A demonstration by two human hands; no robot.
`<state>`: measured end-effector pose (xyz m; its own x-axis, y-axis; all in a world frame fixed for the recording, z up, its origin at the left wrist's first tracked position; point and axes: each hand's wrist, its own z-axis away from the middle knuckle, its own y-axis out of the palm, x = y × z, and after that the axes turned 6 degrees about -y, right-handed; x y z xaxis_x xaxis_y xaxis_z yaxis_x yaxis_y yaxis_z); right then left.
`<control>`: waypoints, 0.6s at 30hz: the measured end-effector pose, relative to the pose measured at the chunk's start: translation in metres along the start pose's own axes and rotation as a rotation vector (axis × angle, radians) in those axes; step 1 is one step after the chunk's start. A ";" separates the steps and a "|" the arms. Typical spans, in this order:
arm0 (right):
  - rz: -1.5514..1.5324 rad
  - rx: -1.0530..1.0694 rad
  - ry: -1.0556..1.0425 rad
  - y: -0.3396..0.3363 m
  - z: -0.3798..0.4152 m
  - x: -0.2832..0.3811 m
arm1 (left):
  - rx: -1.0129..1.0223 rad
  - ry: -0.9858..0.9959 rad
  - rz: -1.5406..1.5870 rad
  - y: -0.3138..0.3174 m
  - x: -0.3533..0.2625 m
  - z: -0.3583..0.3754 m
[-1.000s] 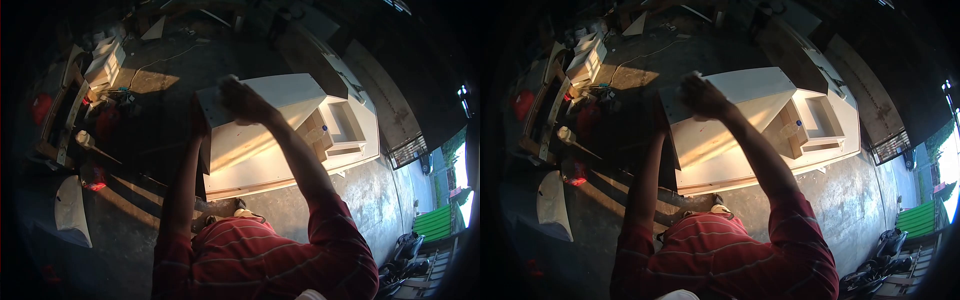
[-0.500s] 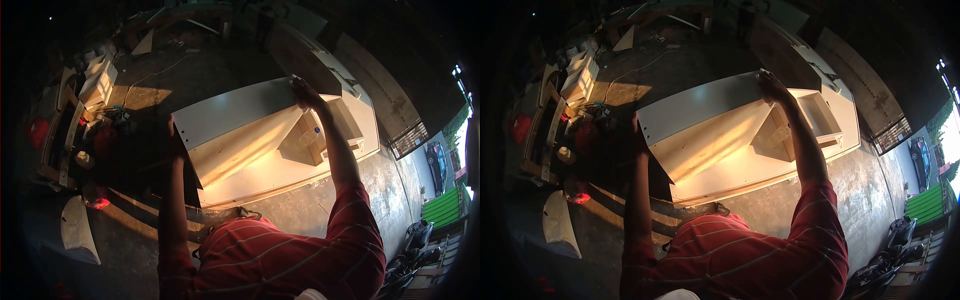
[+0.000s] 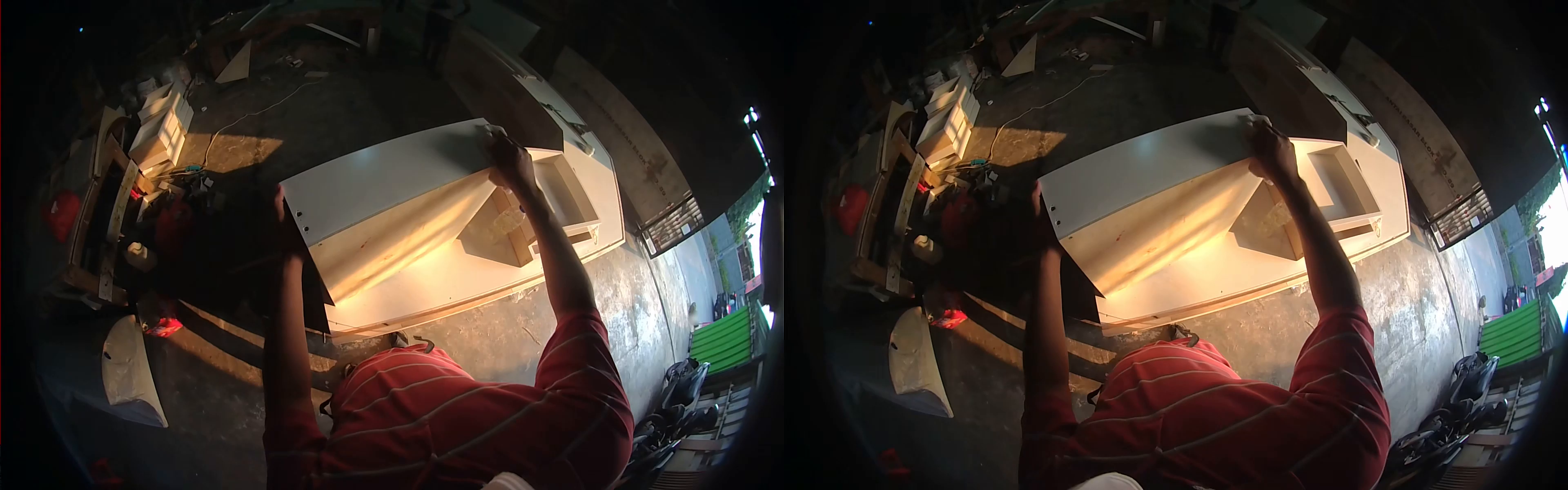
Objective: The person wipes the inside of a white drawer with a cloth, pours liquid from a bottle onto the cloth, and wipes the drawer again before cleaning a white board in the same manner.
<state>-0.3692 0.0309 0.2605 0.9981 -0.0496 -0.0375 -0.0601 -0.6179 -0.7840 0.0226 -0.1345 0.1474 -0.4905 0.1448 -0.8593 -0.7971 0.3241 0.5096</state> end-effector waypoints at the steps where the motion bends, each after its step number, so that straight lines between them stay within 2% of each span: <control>1: 0.041 -0.057 -0.015 0.002 0.005 0.021 | -0.014 0.003 0.008 0.003 0.002 0.003; 3: -0.067 -0.284 -0.170 0.017 0.014 0.055 | -0.052 0.165 -0.144 0.005 0.004 0.003; 5: -0.173 -0.361 -0.279 0.007 0.013 0.115 | -0.016 0.091 -0.077 0.001 0.008 -0.005; 7: -0.213 -0.363 -0.288 0.012 0.012 0.156 | -0.062 0.150 -0.203 -0.009 0.030 -0.015; 8: -0.225 -0.368 -0.322 0.013 0.009 0.178 | -0.074 0.111 -0.289 0.015 -0.011 0.017; 9: -0.235 -0.375 -0.358 0.014 0.004 0.199 | -0.080 0.107 -0.293 0.008 -0.002 0.008; 11: -0.320 -0.338 -0.373 0.009 -0.003 0.244 | 0.039 0.146 -0.125 -0.008 0.026 -0.021; 12: -0.370 -0.345 -0.360 0.011 -0.003 0.265 | 0.082 0.161 -0.265 0.000 -0.006 -0.001; 13: -0.420 -0.350 -0.348 0.013 -0.003 0.284 | 0.075 0.159 -0.266 -0.014 0.021 -0.020; 14: -0.433 -0.371 -0.412 0.013 -0.005 0.298 | -0.001 0.260 -0.214 -0.038 0.072 -0.056; 15: -0.437 -0.359 -0.429 0.011 -0.004 0.309 | -0.078 0.364 -0.163 -0.054 0.098 -0.075; 16: -0.473 -0.317 -0.464 0.007 -0.007 0.308 | -0.135 0.635 -0.572 -0.010 0.029 -0.013; 17: -0.510 -0.272 -0.500 0.002 -0.012 0.302 | -0.149 0.637 -0.575 0.013 0.002 0.007; 18: -0.547 -0.157 -0.488 -0.001 -0.021 0.288 | -0.052 0.343 -0.209 0.029 -0.016 0.019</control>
<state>-0.0821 0.0008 0.2632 0.7778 0.6277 0.0329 0.4812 -0.5610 -0.6736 0.0136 -0.1097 0.1748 -0.3976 -0.2424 -0.8850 -0.9047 0.2644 0.3341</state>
